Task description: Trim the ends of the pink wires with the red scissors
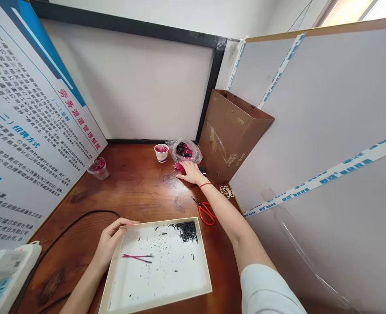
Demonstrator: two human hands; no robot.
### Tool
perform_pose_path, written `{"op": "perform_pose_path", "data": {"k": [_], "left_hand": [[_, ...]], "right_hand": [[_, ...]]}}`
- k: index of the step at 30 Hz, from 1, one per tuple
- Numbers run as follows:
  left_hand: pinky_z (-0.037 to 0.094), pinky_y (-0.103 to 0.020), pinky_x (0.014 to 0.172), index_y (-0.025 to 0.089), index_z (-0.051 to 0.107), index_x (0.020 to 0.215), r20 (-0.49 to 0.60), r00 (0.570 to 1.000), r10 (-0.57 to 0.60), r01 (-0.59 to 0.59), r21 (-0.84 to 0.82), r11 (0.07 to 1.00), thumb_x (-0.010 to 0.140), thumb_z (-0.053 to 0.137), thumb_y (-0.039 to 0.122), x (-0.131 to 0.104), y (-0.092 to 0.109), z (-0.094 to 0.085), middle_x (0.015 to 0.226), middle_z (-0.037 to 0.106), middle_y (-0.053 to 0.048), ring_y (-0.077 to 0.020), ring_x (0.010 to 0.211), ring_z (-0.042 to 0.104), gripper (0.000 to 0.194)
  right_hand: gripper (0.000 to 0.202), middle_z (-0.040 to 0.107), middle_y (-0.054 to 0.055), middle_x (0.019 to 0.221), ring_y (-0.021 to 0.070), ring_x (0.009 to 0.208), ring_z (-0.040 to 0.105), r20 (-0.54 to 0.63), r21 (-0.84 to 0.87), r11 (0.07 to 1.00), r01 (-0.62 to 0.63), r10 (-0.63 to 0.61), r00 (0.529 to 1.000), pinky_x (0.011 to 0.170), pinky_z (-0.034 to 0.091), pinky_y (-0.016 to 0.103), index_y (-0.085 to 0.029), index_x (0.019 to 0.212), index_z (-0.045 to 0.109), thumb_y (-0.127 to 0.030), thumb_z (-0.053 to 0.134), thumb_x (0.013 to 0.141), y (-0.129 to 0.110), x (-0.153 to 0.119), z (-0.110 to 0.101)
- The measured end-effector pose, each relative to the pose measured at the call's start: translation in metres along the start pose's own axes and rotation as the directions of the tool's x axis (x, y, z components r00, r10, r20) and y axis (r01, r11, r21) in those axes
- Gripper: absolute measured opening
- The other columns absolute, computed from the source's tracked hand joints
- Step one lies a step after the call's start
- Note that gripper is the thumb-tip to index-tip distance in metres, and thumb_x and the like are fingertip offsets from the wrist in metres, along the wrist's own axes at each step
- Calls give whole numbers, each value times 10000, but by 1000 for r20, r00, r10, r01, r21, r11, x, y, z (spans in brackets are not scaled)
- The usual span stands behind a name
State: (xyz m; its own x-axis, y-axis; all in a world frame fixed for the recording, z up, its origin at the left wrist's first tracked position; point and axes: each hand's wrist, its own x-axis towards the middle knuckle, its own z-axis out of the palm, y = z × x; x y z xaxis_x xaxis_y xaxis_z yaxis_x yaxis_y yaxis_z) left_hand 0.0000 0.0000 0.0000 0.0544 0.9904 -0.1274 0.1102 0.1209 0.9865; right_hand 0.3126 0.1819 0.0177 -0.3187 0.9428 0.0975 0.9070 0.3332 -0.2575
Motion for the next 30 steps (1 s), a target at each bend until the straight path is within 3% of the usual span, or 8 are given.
{"op": "perform_pose_path", "data": {"k": [6,11,13,16,22,24,26,30], "left_hand": [[571,-413,834,212,658,725,17,1000,-18,18,10,1000,774,566,407,-1,-8,1,912,794,-102,-293,902,738,221],[507,-413,1024,202,673,1016,-79,982,172,-162,111,980,812,549,398,8,17,-9,1137,746,-111,-286,1147,668,309],[475,-416,1067,213,658,1024,-101,964,245,-222,202,954,832,533,380,34,39,-9,1154,728,-100,-280,1191,641,284],[419,-452,1126,201,611,1139,-75,945,318,-280,312,908,792,588,304,99,72,9,1301,655,-118,-296,1299,571,362],[315,-418,1207,50,324,1477,-90,966,244,-197,356,913,558,879,173,229,81,79,1536,393,-304,-364,1490,361,1081],[342,-405,1191,23,269,1500,-118,964,240,-186,351,918,580,888,180,251,75,93,1512,423,-319,-352,1470,401,1120],[375,-397,1166,52,328,1475,-144,959,243,-182,343,922,647,849,168,260,70,99,1463,512,-277,-324,1419,480,985],[460,-387,1073,129,508,1317,-164,956,244,-180,329,927,718,795,173,253,61,94,1327,654,-191,-291,1258,623,665]], "right_hand": [[559,566,211,1341,364,1273,493,43,-96,995,-22,26,999,1071,372,515,-127,1308,581,-511,669,912,7,6,5],[335,575,206,1236,327,1150,528,51,-114,993,-15,21,998,983,429,482,-90,1211,590,-360,534,1020,-10,-5,17],[285,579,184,1217,307,1126,534,84,-106,994,36,-27,996,966,442,455,-106,1212,584,-315,532,1025,-23,-12,21],[254,588,147,1182,276,1093,543,143,-85,986,143,-130,981,953,453,416,-133,1204,587,-303,561,1018,-45,-25,25],[264,610,125,1128,270,1043,574,216,-94,951,294,-268,939,907,478,401,-155,1129,616,-345,672,954,-81,-43,21],[278,613,155,1146,301,1054,582,209,-138,951,277,-245,947,889,485,433,-141,1145,614,-352,648,966,-87,-48,18],[315,626,180,1142,337,1066,588,206,-180,950,254,-216,954,888,485,473,-128,1160,617,-378,633,970,-90,-52,15],[351,647,207,1131,364,1065,608,224,-228,950,214,-163,961,886,495,491,-112,1161,629,-406,621,969,-94,-58,9]]}}
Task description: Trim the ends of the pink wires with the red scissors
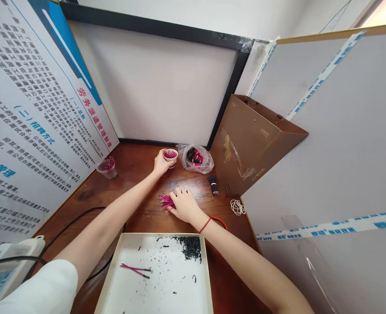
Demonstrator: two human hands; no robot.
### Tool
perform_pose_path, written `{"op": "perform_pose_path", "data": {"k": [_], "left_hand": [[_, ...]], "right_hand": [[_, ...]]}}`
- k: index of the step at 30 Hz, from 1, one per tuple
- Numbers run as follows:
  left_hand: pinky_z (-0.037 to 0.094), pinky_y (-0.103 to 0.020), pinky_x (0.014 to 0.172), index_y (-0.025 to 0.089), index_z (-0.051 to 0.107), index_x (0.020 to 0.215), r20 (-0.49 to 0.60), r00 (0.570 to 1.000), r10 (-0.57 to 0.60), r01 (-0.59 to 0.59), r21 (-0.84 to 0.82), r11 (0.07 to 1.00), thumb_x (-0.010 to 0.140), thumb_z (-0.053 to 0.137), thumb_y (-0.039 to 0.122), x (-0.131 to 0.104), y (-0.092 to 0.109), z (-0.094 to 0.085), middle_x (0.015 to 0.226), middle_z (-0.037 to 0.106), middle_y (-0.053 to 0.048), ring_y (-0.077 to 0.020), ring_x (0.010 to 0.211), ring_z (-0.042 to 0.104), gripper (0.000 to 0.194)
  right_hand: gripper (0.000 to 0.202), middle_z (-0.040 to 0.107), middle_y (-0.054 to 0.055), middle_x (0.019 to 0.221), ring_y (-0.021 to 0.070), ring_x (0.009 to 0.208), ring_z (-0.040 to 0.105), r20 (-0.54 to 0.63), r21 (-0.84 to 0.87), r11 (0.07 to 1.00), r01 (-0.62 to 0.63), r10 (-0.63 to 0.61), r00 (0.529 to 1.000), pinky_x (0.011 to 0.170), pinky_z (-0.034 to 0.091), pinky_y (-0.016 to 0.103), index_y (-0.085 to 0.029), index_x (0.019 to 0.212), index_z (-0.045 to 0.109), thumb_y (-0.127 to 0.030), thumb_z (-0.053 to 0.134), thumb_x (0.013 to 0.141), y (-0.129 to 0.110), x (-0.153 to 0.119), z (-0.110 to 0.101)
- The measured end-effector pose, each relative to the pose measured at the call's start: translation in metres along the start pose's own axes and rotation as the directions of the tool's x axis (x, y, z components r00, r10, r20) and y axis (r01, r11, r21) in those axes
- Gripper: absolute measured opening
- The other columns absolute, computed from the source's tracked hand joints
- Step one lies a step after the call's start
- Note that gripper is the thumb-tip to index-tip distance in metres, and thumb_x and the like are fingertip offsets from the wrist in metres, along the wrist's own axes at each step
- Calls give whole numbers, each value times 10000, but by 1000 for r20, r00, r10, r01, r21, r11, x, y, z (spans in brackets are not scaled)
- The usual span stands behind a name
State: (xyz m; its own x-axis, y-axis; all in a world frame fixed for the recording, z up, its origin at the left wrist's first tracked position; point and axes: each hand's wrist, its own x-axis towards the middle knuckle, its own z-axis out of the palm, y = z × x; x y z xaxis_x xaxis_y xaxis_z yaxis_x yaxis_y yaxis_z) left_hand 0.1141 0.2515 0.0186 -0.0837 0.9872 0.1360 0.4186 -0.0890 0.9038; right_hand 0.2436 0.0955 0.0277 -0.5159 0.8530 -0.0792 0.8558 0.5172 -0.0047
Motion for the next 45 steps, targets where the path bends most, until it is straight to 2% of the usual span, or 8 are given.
{"op": "perform_pose_path", "data": {"k": [14,27,29,31,33,35,39,45], "left_hand": [[514,-362,960,197,547,1166,46,999,-26,21,105,994,607,842,224,-109,-20,-90,1132,722,-73,-259,1059,691,632],[330,-475,1192,170,371,1441,-31,997,70,-63,201,978,676,828,225,-170,-6,-119,1490,435,-188,-346,1444,397,893],[367,-472,1156,155,497,1324,-47,978,205,-186,265,946,791,723,219,-195,4,-131,1367,512,-166,-322,1365,465,582],[468,-430,1030,194,619,1100,191,948,255,-301,273,914,901,592,228,-224,10,-140,1151,601,-95,-267,1163,588,203],[505,-389,916,202,650,972,562,817,133,-348,295,890,886,591,183,-252,11,-141,1018,626,-64,-245,998,631,107],[491,-384,899,178,654,939,707,702,-85,-324,424,846,825,616,107,-271,6,-133,1018,632,-91,-271,1013,630,139],[476,-350,851,173,629,852,729,651,-210,-269,481,835,773,629,74,-276,-4,-114,1008,640,-108,-273,995,637,127],[449,-321,782,194,540,694,742,645,-181,-215,403,890,773,621,125,-265,-2,-114,875,644,-66,-242,888,627,132]], "right_hand": [[465,626,199,1134,356,1045,604,-11,120,990,-69,70,997,875,492,445,-128,1137,632,-518,702,894,4,1,-1],[325,681,126,1119,289,1063,616,-84,393,919,44,-12,996,939,499,427,-176,1180,701,-323,736,893,11,-4,0],[316,691,122,1191,281,1131,619,-127,434,901,18,41,991,998,479,444,-186,1239,679,-304,650,948,14,-13,-12],[320,682,101,1265,253,1170,625,-170,469,883,-30,124,978,998,485,416,-213,1291,642,-283,550,993,19,-29,-26],[291,704,78,1224,230,1098,659,-187,484,867,-120,236,953,925,511,373,-233,1254,646,-268,507,1000,25,-53,-34],[195,735,90,1040,238,944,684,-175,468,843,-265,383,907,831,511,361,-198,1053,687,-203,513,965,29,-79,-32],[152,655,95,716,263,709,654,-84,412,746,-523,603,794,658,453,344,-195,707,577,-153,651,832,29,-118,-1],[117,665,129,873,271,789,649,-82,452,687,-568,667,741,685,463,347,-221,795,498,-221,553,898,21,-131,35]]}}
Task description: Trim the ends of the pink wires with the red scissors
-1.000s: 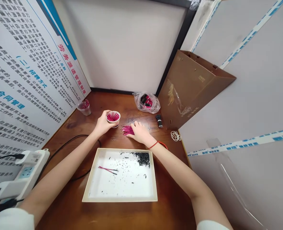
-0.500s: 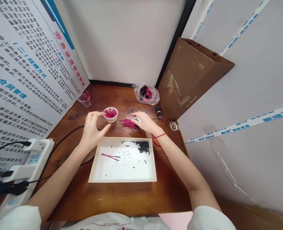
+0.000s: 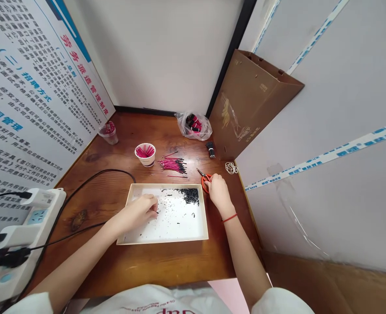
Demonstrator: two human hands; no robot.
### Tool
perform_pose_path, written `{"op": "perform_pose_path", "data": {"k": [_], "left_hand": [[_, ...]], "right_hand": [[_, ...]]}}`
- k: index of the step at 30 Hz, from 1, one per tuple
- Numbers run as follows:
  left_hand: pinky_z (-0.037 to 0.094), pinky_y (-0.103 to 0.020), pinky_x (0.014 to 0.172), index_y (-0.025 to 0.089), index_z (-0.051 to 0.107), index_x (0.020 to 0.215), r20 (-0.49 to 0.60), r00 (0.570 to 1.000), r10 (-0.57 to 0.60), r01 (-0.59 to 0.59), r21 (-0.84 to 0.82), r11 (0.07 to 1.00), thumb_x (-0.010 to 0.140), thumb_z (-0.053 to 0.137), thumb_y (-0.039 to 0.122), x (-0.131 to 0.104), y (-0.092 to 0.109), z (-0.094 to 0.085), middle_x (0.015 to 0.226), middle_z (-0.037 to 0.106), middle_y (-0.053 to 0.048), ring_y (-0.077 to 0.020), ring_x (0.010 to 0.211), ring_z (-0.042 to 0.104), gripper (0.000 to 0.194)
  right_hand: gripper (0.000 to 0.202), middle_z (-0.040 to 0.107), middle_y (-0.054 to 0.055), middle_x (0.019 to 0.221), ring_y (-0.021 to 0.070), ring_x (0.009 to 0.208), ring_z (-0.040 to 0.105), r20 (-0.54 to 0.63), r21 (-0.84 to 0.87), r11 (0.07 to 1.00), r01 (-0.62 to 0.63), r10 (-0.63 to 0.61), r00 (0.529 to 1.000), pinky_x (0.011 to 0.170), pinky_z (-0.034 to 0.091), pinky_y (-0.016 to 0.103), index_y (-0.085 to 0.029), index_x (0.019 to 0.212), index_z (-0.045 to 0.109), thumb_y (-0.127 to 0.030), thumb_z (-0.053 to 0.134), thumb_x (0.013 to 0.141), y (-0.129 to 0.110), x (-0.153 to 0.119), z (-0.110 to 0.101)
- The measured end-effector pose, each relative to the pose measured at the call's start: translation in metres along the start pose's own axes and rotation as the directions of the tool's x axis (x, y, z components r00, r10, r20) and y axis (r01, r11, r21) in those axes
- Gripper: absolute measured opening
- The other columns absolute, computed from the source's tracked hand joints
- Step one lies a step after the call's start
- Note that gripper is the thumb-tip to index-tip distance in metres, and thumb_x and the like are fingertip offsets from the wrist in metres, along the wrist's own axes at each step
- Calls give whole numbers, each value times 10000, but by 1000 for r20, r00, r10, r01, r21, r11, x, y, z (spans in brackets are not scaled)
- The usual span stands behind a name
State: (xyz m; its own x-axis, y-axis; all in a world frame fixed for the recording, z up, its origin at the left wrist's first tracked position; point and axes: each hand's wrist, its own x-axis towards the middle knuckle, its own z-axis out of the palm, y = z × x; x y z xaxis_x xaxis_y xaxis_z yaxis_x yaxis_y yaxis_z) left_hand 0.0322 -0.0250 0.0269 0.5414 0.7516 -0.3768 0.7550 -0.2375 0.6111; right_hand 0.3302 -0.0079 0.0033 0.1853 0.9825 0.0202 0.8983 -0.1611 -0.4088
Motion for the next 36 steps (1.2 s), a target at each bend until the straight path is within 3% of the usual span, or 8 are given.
{"op": "perform_pose_path", "data": {"k": [6,10,14,17,22,27,30,36], "left_hand": [[438,-299,740,207,541,761,-56,997,53,-60,-122,991,842,561,202,-1,-4,-3,801,646,-23,-206,792,604,83],[437,-292,728,209,541,732,-60,995,81,-91,-171,981,816,577,207,1,-6,0,802,644,-19,-200,776,595,91],[427,-301,747,213,512,742,-107,991,76,-101,-253,962,844,560,212,-1,-6,2,826,642,-16,-202,800,597,112],[433,-302,754,223,487,794,-145,987,71,-117,-339,933,909,500,245,-5,-4,1,837,645,-11,-200,814,606,117],[429,-297,742,228,466,809,-152,986,69,-121,-364,923,937,470,285,-10,0,0,833,631,-6,-193,796,593,140],[410,-296,718,229,454,799,-159,984,76,-121,-300,946,940,455,285,-10,0,0,802,616,-3,-189,761,574,152],[410,-296,706,229,450,794,-170,982,85,-130,-280,951,941,443,284,-10,0,1,795,617,-5,-188,749,571,157],[419,-299,701,227,462,795,-188,976,109,-151,-226,962,927,442,261,-11,2,-2,819,640,-17,-191,749,578,138]], "right_hand": [[93,703,107,925,250,840,681,7,167,977,136,-140,990,727,502,338,-209,1012,496,-269,471,945,-14,13,-8],[57,703,103,965,228,833,660,38,225,930,290,-306,951,748,480,326,-222,945,476,-255,511,914,-51,64,-3],[102,696,69,880,205,757,619,152,260,872,415,-461,874,708,441,305,-230,863,461,-214,561,865,-90,126,16],[133,683,47,836,190,735,590,221,283,836,470,-534,816,691,416,290,-231,815,458,-188,584,829,-103,146,26],[136,657,14,773,170,680,561,280,326,804,497,-584,762,655,404,275,-230,776,471,-221,602,814,-90,134,23],[87,677,42,859,185,751,592,223,346,805,482,-570,791,700,430,291,-222,836,492,-231,578,829,-82,114,18],[117,699,44,893,185,784,617,228,358,791,496,-589,775,722,439,284,-214,826,521,-149,604,775,-87,109,21],[200,696,6,778,160,718,623,247,364,775,516,-615,749,693,437,259,-198,794,579,-10,573,726,-90,97,22]]}}
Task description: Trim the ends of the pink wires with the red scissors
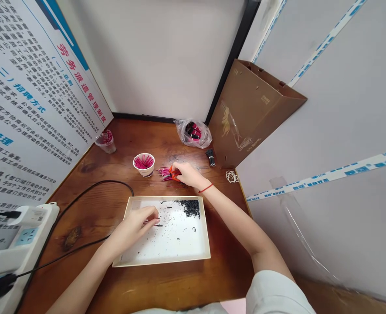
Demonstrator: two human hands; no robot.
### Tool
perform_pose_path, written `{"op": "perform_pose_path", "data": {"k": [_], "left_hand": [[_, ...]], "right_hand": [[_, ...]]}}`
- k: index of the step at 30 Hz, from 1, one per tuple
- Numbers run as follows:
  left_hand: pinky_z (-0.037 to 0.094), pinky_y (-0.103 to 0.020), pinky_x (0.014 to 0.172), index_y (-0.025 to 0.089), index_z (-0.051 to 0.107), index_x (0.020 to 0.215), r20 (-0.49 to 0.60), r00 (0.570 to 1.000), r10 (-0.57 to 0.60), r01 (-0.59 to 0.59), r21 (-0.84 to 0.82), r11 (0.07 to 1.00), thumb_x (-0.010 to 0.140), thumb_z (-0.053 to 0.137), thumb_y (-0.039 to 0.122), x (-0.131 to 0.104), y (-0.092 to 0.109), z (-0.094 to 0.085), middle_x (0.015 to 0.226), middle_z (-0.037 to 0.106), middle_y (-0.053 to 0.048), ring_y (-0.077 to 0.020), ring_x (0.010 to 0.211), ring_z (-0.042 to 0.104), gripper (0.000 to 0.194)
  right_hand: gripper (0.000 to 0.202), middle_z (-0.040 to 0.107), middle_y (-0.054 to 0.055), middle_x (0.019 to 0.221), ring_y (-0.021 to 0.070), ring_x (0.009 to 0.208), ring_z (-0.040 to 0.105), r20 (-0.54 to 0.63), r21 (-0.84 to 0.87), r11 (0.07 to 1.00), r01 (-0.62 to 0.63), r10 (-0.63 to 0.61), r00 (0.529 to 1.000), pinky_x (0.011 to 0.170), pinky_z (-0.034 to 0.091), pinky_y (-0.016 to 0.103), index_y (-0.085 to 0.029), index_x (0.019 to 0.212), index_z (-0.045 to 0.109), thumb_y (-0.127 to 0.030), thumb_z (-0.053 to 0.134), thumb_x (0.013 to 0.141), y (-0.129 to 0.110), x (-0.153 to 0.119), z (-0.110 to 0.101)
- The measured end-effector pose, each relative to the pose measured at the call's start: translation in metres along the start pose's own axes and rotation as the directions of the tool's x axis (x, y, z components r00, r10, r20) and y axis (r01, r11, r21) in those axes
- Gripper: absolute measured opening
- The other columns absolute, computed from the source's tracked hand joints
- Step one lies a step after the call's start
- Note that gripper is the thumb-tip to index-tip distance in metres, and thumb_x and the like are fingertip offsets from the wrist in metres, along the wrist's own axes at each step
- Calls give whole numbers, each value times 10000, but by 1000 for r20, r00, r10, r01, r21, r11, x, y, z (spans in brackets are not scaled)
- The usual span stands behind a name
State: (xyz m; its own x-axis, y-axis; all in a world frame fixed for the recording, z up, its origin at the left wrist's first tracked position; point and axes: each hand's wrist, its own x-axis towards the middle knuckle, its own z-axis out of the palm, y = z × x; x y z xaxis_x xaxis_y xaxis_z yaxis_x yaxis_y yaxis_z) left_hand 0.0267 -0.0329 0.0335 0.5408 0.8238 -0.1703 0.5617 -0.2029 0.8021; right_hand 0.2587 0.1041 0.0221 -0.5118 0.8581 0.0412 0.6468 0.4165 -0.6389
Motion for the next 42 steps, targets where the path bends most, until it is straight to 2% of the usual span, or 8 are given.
{"op": "perform_pose_path", "data": {"k": [9,15,23,26,30,34,38,42], "left_hand": [[419,-288,714,230,449,793,6,1000,-16,16,25,1000,939,434,242,0,2,-1,838,649,-19,-196,777,600,148],[406,-291,726,230,434,791,21,999,-45,44,22,999,939,429,232,-1,3,0,846,640,-21,-199,788,589,148],[408,-286,706,228,441,789,-3,999,-46,46,1,999,948,435,256,0,3,0,823,635,-17,-187,753,576,162],[436,-284,703,227,473,795,-34,999,-31,29,-54,998,949,443,288,-2,4,-1,813,645,-15,-182,746,590,168],[491,-257,659,222,557,818,-46,998,-41,29,-235,971,929,498,352,-4,11,-5,825,684,-19,-182,784,641,181],[509,-235,591,209,639,795,-165,984,-66,-2,-379,925,877,582,383,-8,24,-11,813,712,-35,-185,789,661,200],[570,-275,662,195,664,740,-352,925,-144,-74,-537,841,808,664,379,-12,38,-14,742,709,-36,-174,720,670,196],[585,-275,630,192,688,753,-432,873,-227,-100,-613,784,780,716,392,-16,48,-17,751,723,-42,-177,707,688,203]], "right_hand": [[135,740,32,897,169,770,661,-75,15,999,-35,36,997,722,491,285,-195,828,604,-73,645,786,-2,-24,0],[216,746,43,912,196,821,665,-62,-35,999,-16,14,998,743,481,300,-195,797,608,-27,720,723,-1,-31,4],[200,738,45,910,200,827,654,-53,-85,996,14,-18,998,742,480,303,-201,819,641,-56,757,745,-2,-32,2],[233,724,38,894,195,817,643,-44,-102,995,18,-23,999,710,470,281,-200,820,649,-22,761,720,-2,-30,0],[241,714,21,823,188,785,634,-36,-124,992,30,-34,999,722,453,280,-200,794,662,20,725,719,-2,-23,1],[240,740,22,835,194,802,655,-52,-126,992,25,-32,998,778,453,300,-201,804,674,23,711,725,-3,-17,4],[153,750,31,852,194,759,661,-96,-99,995,-27,17,995,710,452,287,-202,842,685,-63,702,780,-1,-16,9],[72,744,28,838,189,724,652,-154,-42,996,-81,74,985,668,450,287,-206,830,667,-166,719,801,2,-15,9]]}}
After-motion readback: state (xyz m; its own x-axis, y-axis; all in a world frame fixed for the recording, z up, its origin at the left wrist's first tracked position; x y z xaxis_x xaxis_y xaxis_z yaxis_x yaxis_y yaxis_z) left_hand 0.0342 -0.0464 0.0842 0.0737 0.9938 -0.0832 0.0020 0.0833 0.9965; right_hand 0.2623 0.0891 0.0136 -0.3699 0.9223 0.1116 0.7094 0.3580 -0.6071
